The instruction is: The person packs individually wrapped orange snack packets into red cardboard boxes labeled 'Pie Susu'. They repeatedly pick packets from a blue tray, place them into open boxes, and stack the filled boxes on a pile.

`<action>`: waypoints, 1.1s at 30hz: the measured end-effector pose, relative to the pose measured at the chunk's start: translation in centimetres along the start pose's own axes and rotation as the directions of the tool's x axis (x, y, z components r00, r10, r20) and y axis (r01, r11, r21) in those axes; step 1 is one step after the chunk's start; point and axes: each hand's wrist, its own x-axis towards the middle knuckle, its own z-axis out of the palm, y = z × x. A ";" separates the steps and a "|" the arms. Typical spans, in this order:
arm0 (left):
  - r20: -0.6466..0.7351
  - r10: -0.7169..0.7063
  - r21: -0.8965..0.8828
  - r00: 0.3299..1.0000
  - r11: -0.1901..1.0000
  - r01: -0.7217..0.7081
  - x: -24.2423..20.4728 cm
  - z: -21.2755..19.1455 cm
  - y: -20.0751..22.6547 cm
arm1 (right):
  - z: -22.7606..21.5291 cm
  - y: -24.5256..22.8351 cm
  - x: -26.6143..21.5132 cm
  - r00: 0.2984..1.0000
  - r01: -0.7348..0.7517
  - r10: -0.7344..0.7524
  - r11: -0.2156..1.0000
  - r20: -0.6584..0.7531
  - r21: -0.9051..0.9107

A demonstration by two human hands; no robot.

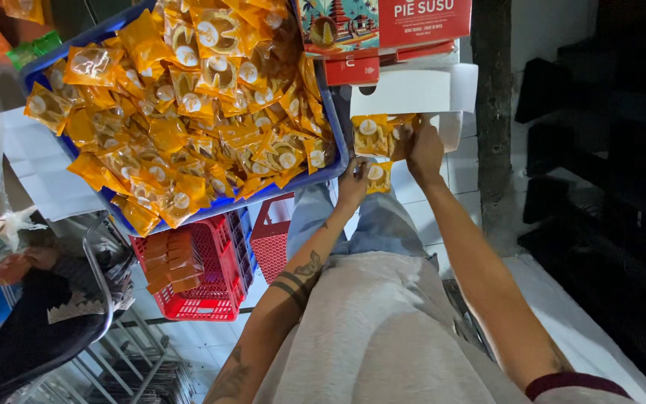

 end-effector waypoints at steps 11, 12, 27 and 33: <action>-0.001 0.078 -0.014 0.997 0.997 -0.078 -0.4 0.4 0.3 | 1.0 -0.4 -3.0 0.984 -0.120 0.134 0.986 -0.117 0.119; -0.003 0.077 -0.010 0.997 0.997 -0.077 -0.4 0.3 0.4 | 0.9 -0.8 -2.3 0.984 -0.120 0.134 0.985 -0.115 0.122; -0.113 0.206 0.029 0.972 0.979 -0.204 -2.9 2.7 6.5 | -2.4 -0.6 -5.6 0.992 0.059 0.018 0.812 -0.125 0.580; -0.178 0.491 0.082 0.853 0.871 -0.484 -5.1 -4.0 5.5 | -1.3 0.9 -1.1 0.938 0.208 -0.171 0.973 -0.301 0.096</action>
